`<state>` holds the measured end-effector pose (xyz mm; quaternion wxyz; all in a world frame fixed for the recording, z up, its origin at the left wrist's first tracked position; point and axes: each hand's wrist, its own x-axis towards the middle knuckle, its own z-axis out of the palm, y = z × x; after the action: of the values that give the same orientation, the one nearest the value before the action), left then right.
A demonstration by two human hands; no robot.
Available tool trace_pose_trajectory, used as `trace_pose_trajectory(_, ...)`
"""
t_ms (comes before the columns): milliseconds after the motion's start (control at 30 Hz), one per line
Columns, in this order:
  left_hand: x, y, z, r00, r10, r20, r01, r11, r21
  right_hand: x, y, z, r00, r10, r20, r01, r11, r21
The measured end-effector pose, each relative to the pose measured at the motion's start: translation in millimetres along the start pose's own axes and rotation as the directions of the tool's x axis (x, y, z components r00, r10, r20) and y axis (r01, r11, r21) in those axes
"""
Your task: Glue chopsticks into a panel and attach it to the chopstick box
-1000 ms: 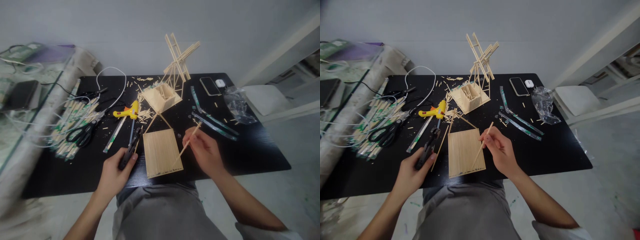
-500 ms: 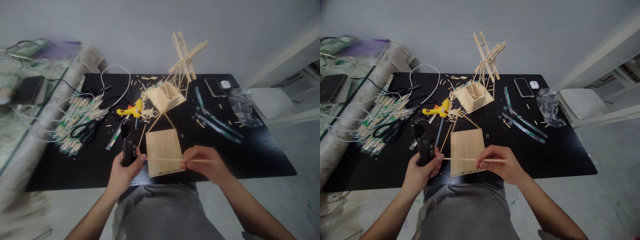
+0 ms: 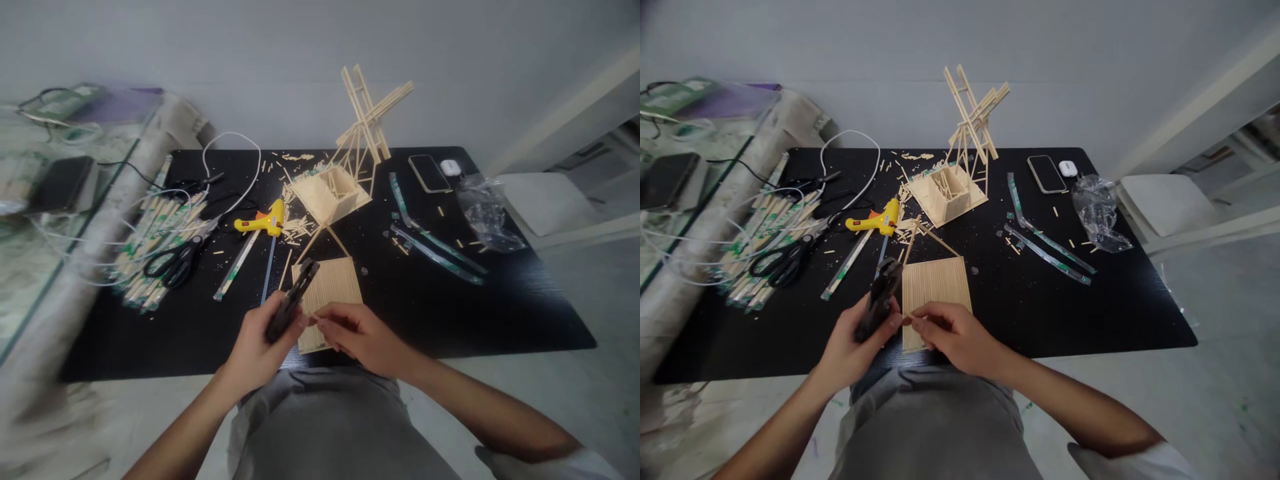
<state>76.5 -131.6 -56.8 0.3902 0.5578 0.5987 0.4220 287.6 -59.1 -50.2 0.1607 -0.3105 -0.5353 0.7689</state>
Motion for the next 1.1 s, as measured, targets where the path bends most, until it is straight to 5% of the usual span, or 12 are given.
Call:
trace_pose_trajectory(133,-2,-10,-14.0,0.996,0.085,-0.031,-0.074,0.963,0.259,-2,-8,-7,0.989,-0.104,-0.105,0.097,0.993,-0.073)
trace_pose_trajectory(233,-2,-13,-17.5,0.991,0.122,0.045,-0.13,0.933,0.337,-4,-10,-10,0.977,-0.15,-0.154,0.129,0.982,-0.139)
trace_pose_trajectory(633,-3,-14,3.3,0.985,0.139,0.099,-0.164,0.928,0.334,-3,-10,-12,0.959,-0.222,-0.179,0.184,0.961,-0.204)
trace_pose_trajectory(1100,-2,-13,2.8,0.989,0.099,0.113,-0.134,0.918,0.373,0,-12,-12,0.953,-0.254,-0.167,0.211,0.948,-0.24)
